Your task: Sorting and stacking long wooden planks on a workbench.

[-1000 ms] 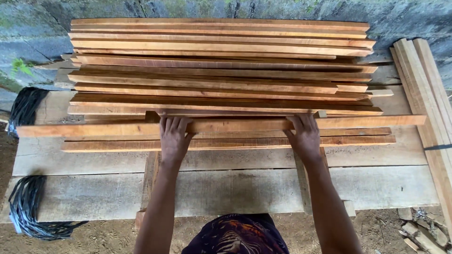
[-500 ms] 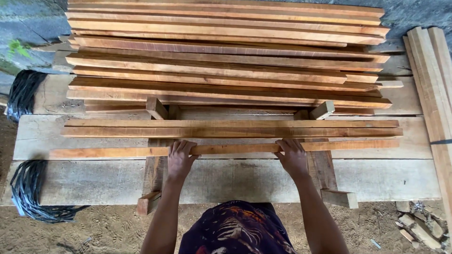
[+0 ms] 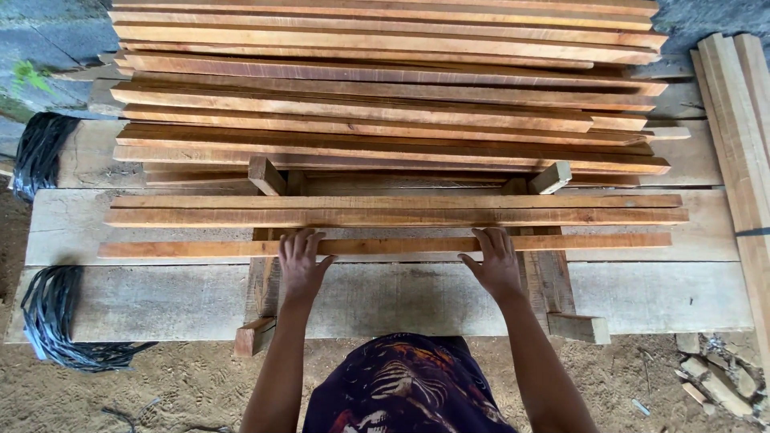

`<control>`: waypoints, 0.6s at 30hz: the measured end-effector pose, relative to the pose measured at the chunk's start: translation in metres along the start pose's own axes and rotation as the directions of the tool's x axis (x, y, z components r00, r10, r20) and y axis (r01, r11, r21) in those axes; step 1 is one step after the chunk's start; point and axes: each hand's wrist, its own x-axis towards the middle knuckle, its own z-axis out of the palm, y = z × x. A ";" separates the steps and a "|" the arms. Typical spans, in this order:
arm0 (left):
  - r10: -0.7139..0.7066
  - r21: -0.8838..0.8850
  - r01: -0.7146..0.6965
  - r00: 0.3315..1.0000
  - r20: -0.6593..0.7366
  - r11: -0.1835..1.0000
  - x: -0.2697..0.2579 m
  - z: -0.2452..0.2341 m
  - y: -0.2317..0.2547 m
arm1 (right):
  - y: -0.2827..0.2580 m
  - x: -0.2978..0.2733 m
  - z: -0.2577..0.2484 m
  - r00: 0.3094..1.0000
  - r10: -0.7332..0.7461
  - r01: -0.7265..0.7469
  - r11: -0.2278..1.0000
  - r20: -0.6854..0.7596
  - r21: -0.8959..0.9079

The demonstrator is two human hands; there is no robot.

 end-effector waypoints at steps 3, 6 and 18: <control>-0.038 0.035 0.039 0.999 -0.036 0.999 -0.010 -0.012 0.000 | 0.006 -0.016 0.009 0.982 -0.060 0.046 0.996 -0.182 -0.076; -0.002 0.087 0.007 0.998 -0.058 0.996 -0.009 -0.012 0.001 | 0.012 -0.020 0.015 0.973 -0.063 0.039 0.993 -0.220 -0.112; 0.046 0.107 -0.034 0.992 -0.117 0.994 0.000 0.033 -0.027 | 0.024 -0.003 0.034 0.975 -0.034 -0.003 0.987 -0.221 -0.163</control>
